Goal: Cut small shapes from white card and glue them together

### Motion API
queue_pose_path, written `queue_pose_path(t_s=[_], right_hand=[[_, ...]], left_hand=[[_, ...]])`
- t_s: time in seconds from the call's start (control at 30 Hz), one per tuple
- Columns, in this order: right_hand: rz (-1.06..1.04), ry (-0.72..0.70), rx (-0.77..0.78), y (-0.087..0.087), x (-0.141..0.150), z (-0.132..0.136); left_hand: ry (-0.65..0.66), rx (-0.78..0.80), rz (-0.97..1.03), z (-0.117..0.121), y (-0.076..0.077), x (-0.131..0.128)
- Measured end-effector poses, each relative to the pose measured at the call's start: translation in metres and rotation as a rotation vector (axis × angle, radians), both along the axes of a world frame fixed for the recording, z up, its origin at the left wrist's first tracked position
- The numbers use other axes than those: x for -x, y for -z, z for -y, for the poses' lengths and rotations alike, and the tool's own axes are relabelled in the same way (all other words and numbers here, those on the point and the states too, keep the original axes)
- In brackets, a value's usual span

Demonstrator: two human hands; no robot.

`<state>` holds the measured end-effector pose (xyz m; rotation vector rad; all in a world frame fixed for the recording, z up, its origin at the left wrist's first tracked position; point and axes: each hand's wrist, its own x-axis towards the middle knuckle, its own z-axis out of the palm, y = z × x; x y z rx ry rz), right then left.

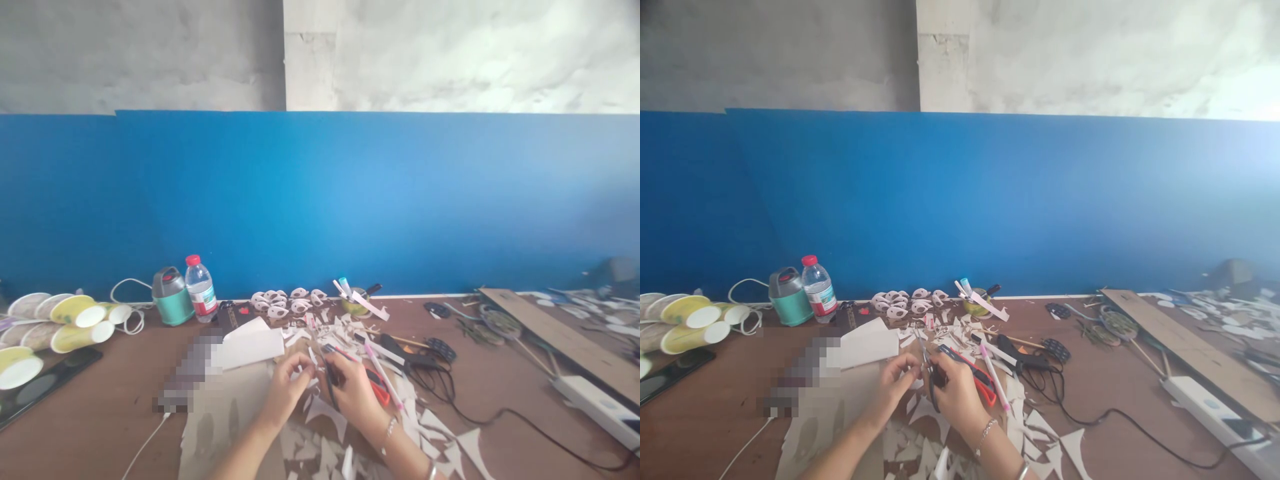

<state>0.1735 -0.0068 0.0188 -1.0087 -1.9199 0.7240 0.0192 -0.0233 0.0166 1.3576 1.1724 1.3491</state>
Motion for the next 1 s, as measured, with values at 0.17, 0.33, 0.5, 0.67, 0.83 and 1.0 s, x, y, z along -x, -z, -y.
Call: queue_pose_path(t_s=[0.17, 0.33, 0.5, 0.67, 0.83, 1.0], right_hand=[[-0.044, -0.011, 0.016, -0.0016, 0.0014, -0.0005], [-0.068, -0.023, 0.053, -0.0017, 0.002, 0.0001], [-0.072, -0.018, 0.052, 0.0016, 0.0007, -0.001], [-0.037, -0.038, -0.02, 0.0012, -0.0004, -0.002], [-0.069, -0.041, 0.062, 0.0013, 0.0005, -0.0022], [-0.053, -0.114, 0.235, 0.0053, 0.0026, -0.0005]], left_hand=[[0.06, 0.008, 0.064, -0.001, 0.0043, 0.0001], [0.077, 0.027, 0.067, -0.0011, 0.0045, 0.0004], [0.059, 0.04, 0.07, -0.0025, 0.0057, -0.0007], [0.059, 0.072, 0.096, -0.002, 0.0062, -0.0027], [-0.008, 0.068, 0.111, -0.0015, 0.0028, -0.0036], [-0.121, 0.035, 0.183, -0.0046, 0.0042, -0.0026]])
